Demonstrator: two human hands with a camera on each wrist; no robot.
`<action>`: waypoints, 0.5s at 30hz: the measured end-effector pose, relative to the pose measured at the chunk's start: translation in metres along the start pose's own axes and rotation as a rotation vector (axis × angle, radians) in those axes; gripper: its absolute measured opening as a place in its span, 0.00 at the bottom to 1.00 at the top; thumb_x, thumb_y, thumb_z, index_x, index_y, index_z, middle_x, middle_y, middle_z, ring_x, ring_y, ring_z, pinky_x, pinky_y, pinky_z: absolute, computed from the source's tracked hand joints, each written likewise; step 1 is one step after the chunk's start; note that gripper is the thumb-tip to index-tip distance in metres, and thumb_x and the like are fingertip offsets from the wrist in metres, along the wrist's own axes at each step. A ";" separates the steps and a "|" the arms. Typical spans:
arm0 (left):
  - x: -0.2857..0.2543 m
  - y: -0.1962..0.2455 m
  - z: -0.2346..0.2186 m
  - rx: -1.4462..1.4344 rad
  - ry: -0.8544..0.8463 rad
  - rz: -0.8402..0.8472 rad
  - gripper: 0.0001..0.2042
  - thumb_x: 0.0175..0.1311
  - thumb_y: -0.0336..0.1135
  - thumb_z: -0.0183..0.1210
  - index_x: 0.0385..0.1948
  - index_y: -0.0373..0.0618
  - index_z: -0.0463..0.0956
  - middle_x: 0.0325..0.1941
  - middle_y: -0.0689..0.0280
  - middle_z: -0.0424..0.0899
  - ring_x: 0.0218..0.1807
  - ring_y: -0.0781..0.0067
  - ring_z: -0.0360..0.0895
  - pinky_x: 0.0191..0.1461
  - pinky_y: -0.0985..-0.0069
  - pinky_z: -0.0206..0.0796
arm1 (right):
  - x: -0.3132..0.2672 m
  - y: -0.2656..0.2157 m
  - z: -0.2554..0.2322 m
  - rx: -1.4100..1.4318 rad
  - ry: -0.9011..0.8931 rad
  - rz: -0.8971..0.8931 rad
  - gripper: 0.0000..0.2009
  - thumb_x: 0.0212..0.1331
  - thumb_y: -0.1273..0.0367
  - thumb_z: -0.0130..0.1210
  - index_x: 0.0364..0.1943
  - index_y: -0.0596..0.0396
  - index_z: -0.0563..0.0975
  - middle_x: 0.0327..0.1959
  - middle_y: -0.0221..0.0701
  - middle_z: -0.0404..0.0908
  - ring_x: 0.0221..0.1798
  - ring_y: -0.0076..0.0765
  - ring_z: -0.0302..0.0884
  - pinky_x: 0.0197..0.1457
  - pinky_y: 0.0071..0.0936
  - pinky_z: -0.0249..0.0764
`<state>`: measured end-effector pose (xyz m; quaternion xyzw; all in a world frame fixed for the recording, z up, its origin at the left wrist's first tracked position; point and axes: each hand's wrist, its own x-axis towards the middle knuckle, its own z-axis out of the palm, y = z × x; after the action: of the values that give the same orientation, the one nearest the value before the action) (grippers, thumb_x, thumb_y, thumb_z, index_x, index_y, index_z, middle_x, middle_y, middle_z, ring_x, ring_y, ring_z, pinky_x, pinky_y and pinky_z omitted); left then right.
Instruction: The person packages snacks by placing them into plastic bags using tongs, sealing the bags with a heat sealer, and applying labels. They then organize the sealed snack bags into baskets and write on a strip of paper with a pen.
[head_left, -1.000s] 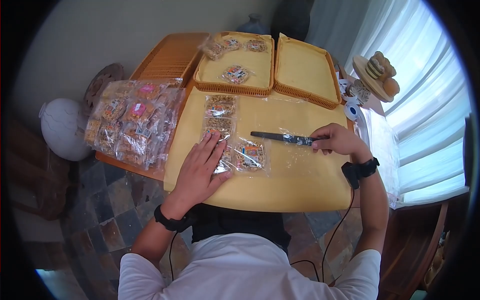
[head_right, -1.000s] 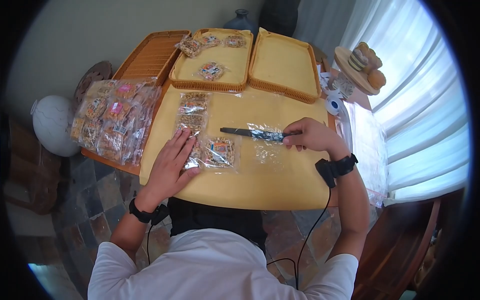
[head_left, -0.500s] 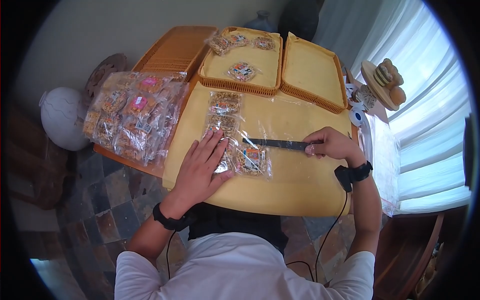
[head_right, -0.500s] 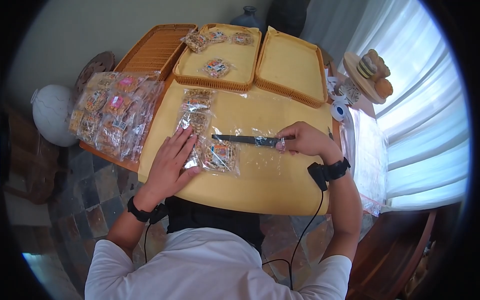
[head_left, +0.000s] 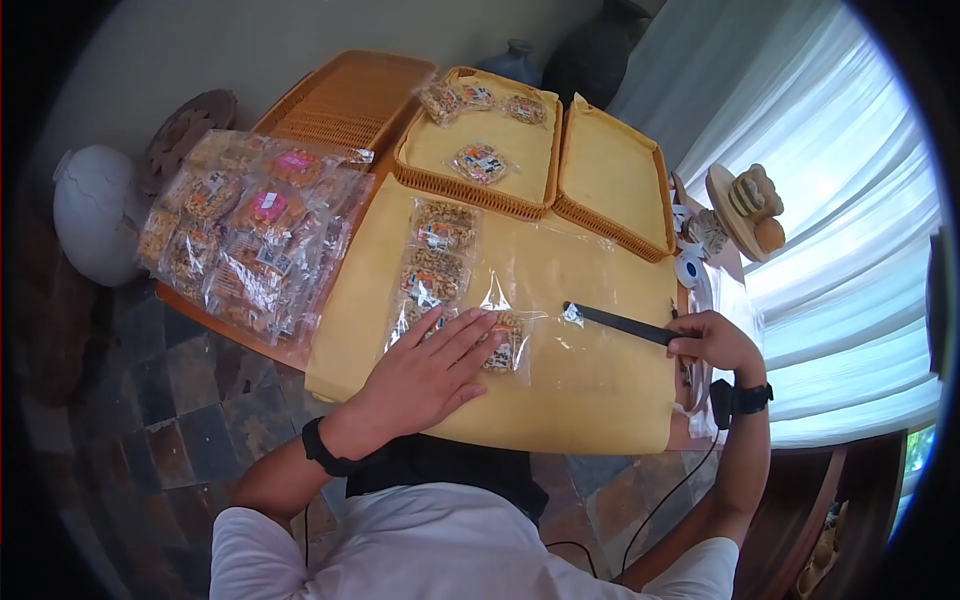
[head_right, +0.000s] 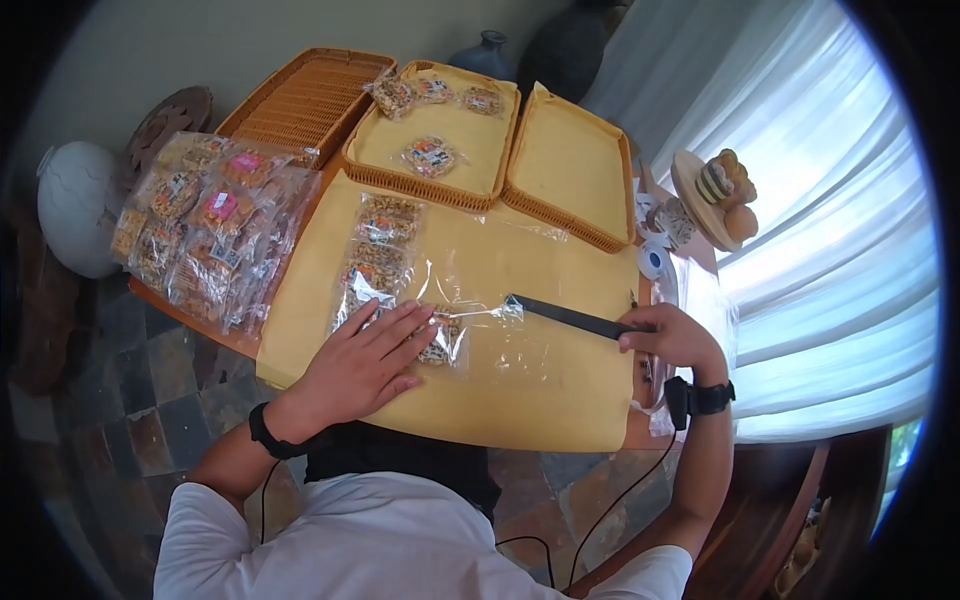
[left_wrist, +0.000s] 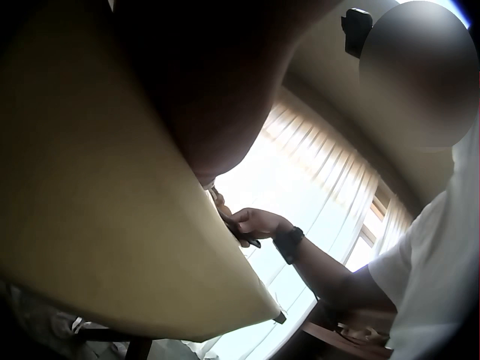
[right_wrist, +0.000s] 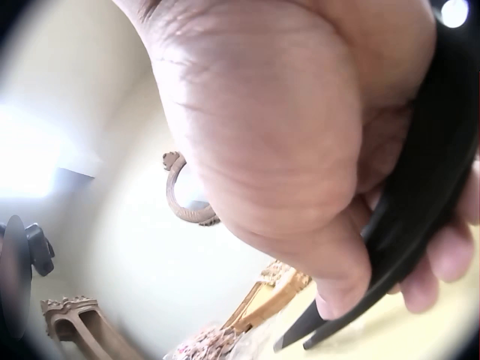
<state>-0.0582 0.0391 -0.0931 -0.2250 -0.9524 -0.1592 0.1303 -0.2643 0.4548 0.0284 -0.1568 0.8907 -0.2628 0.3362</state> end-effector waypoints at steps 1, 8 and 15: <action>-0.002 0.000 0.000 0.013 -0.004 0.006 0.33 0.75 0.50 0.60 0.78 0.47 0.67 0.85 0.59 0.64 0.86 0.60 0.60 0.87 0.52 0.48 | -0.009 0.007 -0.015 0.007 -0.008 0.072 0.11 0.68 0.65 0.69 0.45 0.59 0.88 0.29 0.23 0.86 0.29 0.18 0.78 0.36 0.23 0.75; -0.013 -0.005 -0.003 0.034 0.009 -0.005 0.30 0.76 0.46 0.59 0.76 0.47 0.69 0.85 0.61 0.65 0.86 0.62 0.60 0.87 0.53 0.48 | -0.025 -0.027 -0.097 -0.088 0.316 0.030 0.12 0.75 0.62 0.61 0.38 0.57 0.87 0.26 0.26 0.86 0.22 0.19 0.75 0.27 0.21 0.71; -0.027 -0.014 -0.007 0.026 0.065 -0.043 0.31 0.74 0.49 0.60 0.76 0.50 0.70 0.84 0.60 0.67 0.84 0.61 0.63 0.86 0.52 0.50 | 0.109 -0.121 -0.059 -0.170 0.333 -0.102 0.21 0.80 0.54 0.56 0.36 0.57 0.85 0.22 0.22 0.79 0.21 0.16 0.69 0.26 0.20 0.63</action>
<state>-0.0402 0.0142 -0.0985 -0.1976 -0.9542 -0.1569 0.1607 -0.3706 0.3283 0.0788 -0.1837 0.9439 -0.2258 0.1560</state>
